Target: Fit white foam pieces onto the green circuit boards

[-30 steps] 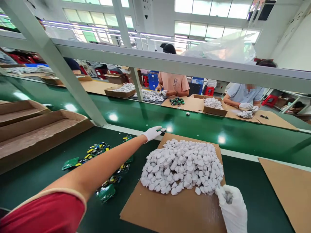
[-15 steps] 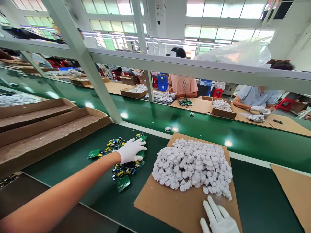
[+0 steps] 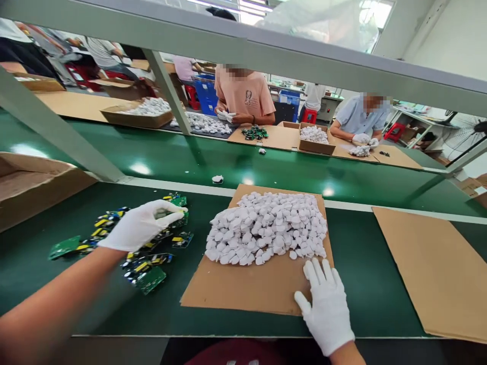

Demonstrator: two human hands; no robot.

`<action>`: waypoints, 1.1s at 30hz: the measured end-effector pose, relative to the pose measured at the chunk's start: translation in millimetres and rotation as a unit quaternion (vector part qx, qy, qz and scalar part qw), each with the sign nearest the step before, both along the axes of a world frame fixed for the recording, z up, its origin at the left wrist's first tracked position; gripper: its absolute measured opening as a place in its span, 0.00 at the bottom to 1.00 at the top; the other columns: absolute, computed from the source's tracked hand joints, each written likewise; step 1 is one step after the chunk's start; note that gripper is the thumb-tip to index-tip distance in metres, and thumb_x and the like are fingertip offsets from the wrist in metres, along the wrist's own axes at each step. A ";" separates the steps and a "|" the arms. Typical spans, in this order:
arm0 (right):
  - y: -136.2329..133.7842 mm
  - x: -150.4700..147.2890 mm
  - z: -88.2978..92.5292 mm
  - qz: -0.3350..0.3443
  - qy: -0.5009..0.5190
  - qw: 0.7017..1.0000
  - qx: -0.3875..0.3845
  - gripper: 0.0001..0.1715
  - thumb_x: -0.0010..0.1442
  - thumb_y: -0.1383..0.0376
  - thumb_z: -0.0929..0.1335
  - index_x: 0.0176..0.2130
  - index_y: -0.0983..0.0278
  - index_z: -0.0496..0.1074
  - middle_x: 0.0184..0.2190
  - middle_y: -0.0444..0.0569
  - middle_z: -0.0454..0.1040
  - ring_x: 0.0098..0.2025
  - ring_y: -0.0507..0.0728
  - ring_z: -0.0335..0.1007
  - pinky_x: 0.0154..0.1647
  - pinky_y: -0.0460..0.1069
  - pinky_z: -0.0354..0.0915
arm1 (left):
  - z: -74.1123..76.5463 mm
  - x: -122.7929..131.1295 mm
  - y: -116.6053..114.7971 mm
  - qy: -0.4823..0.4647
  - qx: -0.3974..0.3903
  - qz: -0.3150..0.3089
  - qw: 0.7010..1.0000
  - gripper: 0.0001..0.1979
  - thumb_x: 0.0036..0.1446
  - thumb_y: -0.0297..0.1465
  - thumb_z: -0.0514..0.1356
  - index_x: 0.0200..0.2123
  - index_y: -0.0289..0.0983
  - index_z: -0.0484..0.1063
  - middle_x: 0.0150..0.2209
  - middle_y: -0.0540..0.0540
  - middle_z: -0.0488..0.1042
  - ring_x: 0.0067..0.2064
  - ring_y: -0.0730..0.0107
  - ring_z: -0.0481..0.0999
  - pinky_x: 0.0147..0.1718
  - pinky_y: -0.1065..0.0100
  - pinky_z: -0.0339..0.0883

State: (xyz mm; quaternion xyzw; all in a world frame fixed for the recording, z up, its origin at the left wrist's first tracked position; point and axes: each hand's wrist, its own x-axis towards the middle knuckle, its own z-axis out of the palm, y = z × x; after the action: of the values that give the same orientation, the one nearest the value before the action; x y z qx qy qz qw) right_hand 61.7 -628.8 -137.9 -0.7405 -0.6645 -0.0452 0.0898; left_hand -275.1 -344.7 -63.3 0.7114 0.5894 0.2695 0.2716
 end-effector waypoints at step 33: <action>7.4 43.2 6.5 -0.261 0.254 0.927 0.092 0.26 0.57 0.52 0.63 0.51 0.61 0.69 0.50 0.55 0.70 0.49 0.66 0.67 0.53 0.62 0.60 | -2.2 35.7 -112.7 -0.183 -0.325 -0.151 0.916 0.09 0.47 0.33 0.57 0.31 0.34 0.66 0.21 0.52 0.66 0.22 0.75 0.65 0.20 0.74 0.57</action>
State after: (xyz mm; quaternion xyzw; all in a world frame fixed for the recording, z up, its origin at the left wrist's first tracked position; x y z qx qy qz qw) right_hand 105.0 -621.4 -131.3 -0.8628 -0.3954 0.0616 0.3090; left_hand -239.4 -457.4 -65.5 0.6032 0.4699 0.1444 0.6281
